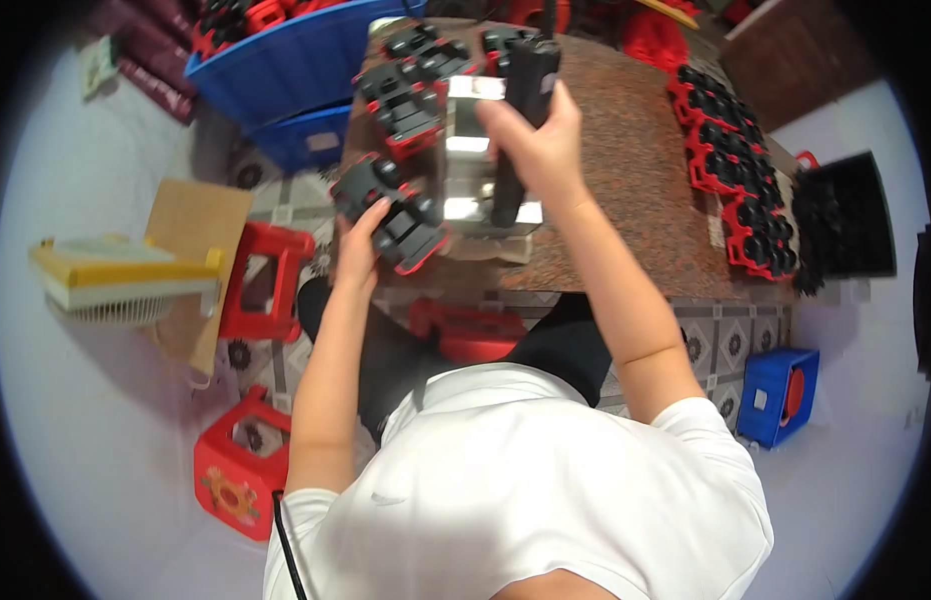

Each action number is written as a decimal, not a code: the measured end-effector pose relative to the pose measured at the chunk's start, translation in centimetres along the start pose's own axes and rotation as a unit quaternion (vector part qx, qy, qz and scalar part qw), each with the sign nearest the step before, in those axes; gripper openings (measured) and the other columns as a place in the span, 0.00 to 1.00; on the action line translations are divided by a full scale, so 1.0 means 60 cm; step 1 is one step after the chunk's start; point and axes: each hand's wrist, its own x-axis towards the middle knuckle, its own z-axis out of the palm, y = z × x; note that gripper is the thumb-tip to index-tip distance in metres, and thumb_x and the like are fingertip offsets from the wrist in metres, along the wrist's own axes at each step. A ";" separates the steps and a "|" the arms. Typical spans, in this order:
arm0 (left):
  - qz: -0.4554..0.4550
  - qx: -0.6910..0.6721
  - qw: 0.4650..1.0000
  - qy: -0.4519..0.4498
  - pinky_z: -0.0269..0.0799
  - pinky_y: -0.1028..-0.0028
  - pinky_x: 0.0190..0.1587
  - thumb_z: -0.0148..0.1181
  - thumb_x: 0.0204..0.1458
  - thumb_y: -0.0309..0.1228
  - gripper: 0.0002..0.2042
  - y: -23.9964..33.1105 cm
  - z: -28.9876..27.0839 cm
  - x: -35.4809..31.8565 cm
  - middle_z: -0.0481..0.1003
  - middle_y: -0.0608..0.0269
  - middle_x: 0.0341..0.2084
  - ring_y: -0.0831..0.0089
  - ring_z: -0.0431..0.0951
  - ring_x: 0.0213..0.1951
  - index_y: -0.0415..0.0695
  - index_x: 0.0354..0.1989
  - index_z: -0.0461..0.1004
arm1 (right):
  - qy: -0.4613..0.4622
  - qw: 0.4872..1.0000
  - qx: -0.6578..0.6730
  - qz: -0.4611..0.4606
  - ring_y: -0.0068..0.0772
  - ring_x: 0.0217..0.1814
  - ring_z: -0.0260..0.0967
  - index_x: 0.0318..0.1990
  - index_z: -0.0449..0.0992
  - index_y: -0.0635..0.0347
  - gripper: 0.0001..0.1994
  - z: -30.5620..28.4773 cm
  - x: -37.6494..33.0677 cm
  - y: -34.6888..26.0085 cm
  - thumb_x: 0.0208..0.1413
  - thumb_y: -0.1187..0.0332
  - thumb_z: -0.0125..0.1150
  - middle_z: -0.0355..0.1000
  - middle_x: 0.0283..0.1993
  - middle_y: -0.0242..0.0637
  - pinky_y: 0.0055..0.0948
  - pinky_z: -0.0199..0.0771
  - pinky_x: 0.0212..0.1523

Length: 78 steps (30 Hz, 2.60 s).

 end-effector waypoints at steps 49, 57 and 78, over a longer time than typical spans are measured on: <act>0.006 0.019 1.000 0.023 0.69 0.70 0.48 0.64 0.44 0.30 0.28 0.019 0.017 -0.022 0.69 0.62 0.45 0.70 0.71 0.46 0.47 0.55 0.59 | -0.022 0.962 0.038 -0.270 0.21 0.24 0.66 0.49 0.60 0.63 0.25 -0.008 -0.056 -0.003 0.45 0.78 0.66 0.69 0.26 0.37 0.18 0.64 0.25; 0.002 0.030 0.999 0.023 0.69 0.70 0.49 0.64 0.45 0.31 0.29 0.018 0.019 -0.023 0.68 0.61 0.46 0.70 0.71 0.48 0.47 0.56 0.58 | -0.022 0.964 0.033 -0.264 0.22 0.25 0.67 0.51 0.58 0.63 0.28 -0.014 -0.078 0.025 0.43 0.80 0.66 0.69 0.29 0.39 0.19 0.67 0.25; 0.013 0.016 1.000 0.012 0.66 0.70 0.51 0.65 0.43 0.31 0.29 0.017 0.018 -0.019 0.68 0.59 0.46 0.69 0.69 0.48 0.44 0.54 0.60 | -0.061 0.975 0.101 -0.190 0.30 0.26 0.69 0.51 0.59 0.64 0.18 0.097 -0.077 0.010 0.55 0.73 0.55 0.68 0.30 0.41 0.28 0.74 0.28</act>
